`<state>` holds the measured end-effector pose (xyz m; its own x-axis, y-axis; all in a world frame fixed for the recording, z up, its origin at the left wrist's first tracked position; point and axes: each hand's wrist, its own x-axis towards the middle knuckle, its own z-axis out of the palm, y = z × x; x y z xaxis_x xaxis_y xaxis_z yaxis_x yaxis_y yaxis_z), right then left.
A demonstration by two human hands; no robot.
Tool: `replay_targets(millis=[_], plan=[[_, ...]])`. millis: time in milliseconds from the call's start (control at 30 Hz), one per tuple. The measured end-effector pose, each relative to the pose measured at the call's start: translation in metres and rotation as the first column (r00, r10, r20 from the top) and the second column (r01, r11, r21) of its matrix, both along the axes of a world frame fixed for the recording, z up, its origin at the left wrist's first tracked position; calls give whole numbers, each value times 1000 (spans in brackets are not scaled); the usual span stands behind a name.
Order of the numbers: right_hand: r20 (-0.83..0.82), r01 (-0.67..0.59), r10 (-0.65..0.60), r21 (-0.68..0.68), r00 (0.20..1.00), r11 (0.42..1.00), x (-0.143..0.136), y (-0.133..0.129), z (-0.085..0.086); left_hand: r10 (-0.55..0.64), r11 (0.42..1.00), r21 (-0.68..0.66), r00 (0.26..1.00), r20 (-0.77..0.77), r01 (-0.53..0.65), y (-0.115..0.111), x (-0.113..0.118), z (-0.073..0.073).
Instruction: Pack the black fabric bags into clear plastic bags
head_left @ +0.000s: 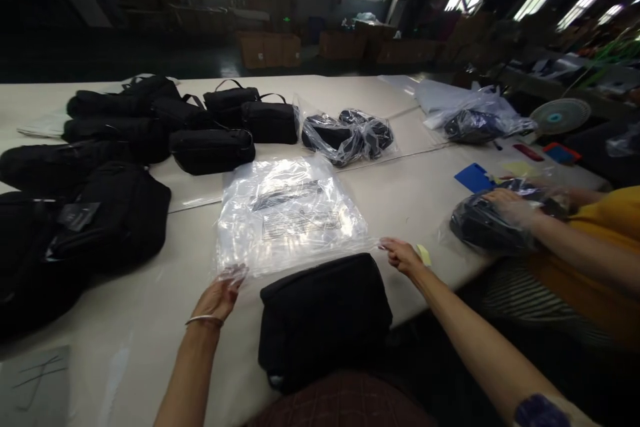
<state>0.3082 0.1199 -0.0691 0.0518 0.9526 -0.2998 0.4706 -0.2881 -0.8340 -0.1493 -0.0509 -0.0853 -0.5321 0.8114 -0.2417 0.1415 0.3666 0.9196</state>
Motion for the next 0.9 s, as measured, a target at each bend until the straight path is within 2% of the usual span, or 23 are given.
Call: replay_targets(millis=[67, 167, 233, 300, 333, 400, 467, 533, 567, 633, 667, 700, 767, 833, 900], plan=[[-235, 56, -64, -41, 970, 998, 0, 5, 4, 79, 996, 36, 990, 116, -83, 8, 3, 1], [-478, 116, -144, -88, 866, 989, -5, 5, 12, 161, 982, 67, 966, 204, -178, 17, 10, 1], [-559, 141, -182, -117, 809, 983, -11, -1, 17, 151, 983, 73, 970, 188, -167, 19, 17, 2], [-589, 163, -196, -110, 784, 980, -16, -12, 22, 107, 991, 63, 987, 122, -115, 15, 24, 7], [-569, 173, -178, -64, 803, 983, -16, -20, 25, 80, 994, 63, 994, 74, -85, 9, 28, 11], [-408, 160, -97, 122, 908, 980, -10, -39, 27, 28, 996, 84, 999, -33, -25, -12, 34, 20], [-107, -10, 48, 332, 993, 943, 5, -61, 22, -13, 992, 121, 993, -120, 27, -42, 41, 23], [162, -286, 238, 430, 958, 857, 24, -80, 9, -114, 972, 168, 953, -280, 166, -74, 48, 15], [251, -412, 330, 447, 910, 794, 31, -87, 0, -179, 946, 180, 898, -401, 269, -88, 51, 7], [368, -569, 437, 463, 821, 680, 38, -89, -19, -259, 880, 152, 723, -641, 450, -103, 55, -16], [405, -604, 452, 462, 795, 649, 36, -86, -27, -269, 864, 113, 641, -719, 490, -105, 57, -28], [424, -620, 457, 443, 782, 648, 31, -81, -33, -269, 868, 76, 594, -758, 490, -103, 58, -39], [417, -611, 461, 379, 783, 695, 15, -68, -38, -276, 897, 4, 568, -776, 442, -91, 60, -54], [376, -580, 464, 305, 802, 755, -3, -59, -38, -295, 921, -65, 582, -757, 383, -77, 64, -57], [333, -537, 447, 266, 831, 800, -17, -59, -36, -315, 935, -127, 609, -728, 332, -70, 69, -51]])
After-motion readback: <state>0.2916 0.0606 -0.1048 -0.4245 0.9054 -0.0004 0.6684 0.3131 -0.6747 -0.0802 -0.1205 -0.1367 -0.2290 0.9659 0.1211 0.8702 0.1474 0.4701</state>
